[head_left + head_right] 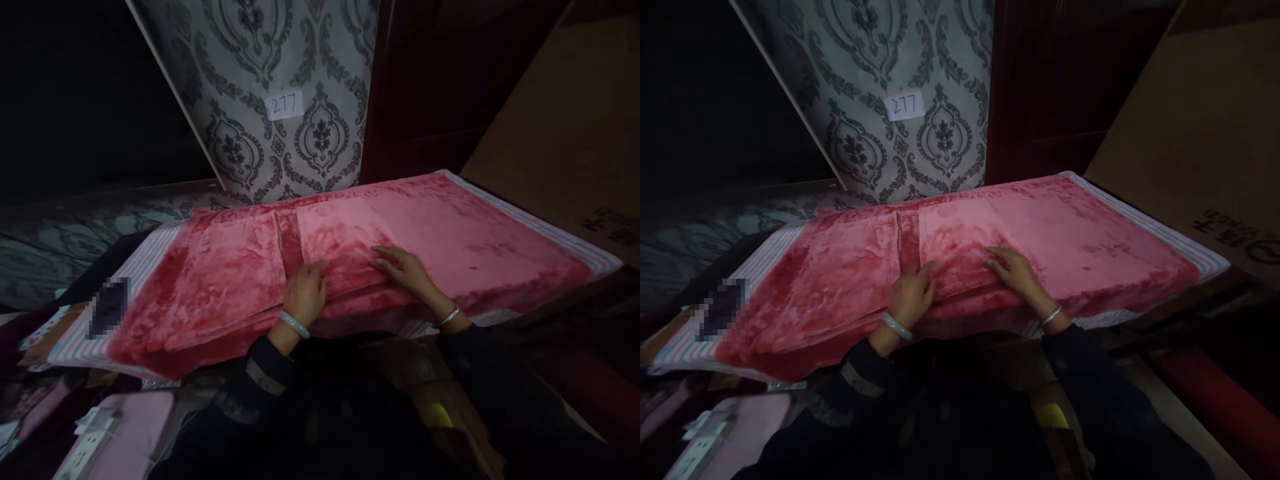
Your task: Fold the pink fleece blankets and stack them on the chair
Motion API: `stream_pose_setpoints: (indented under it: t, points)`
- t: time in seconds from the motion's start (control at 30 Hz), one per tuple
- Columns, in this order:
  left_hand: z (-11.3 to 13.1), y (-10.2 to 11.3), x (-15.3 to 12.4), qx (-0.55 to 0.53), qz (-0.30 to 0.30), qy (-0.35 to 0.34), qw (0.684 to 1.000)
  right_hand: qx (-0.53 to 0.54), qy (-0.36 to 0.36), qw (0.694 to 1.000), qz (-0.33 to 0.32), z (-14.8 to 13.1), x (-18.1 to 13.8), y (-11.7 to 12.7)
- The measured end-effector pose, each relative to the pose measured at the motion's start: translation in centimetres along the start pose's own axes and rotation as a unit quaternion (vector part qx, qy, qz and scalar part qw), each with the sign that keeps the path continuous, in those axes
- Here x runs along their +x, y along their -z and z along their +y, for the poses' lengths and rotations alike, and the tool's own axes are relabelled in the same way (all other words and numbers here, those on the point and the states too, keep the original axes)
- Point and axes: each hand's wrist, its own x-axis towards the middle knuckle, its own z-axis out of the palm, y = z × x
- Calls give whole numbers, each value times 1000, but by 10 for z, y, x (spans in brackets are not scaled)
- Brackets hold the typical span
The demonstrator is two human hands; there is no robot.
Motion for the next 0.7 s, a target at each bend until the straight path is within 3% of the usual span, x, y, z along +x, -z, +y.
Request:
stream_pose_setpoints:
  t: [0.07, 0.13, 0.27, 0.37, 0.53, 0.7]
  points:
    - [12, -5, 10, 26, 22, -50, 998, -73, -5, 997, 28, -3, 10, -7]
    - [16, -21, 18, 46, 18, -84, 995, -153, -7, 988, 15, -6, 14, -19]
    - [3, -61, 20, 94, -53, -69, 992, -240, -12, 969, -56, -7, 5, -43]
    - [-6, -75, 15, 109, -60, -64, 990, -257, -15, 964, -67, -8, -1, -49]
    - [-2, -68, 0, 93, -54, -56, 993, -249, -15, 967, -60, -4, -2, -48]
    - [-21, -26, -36, -39, -47, -110, 992, -216, -35, 973, -66, 2, -2, -50]
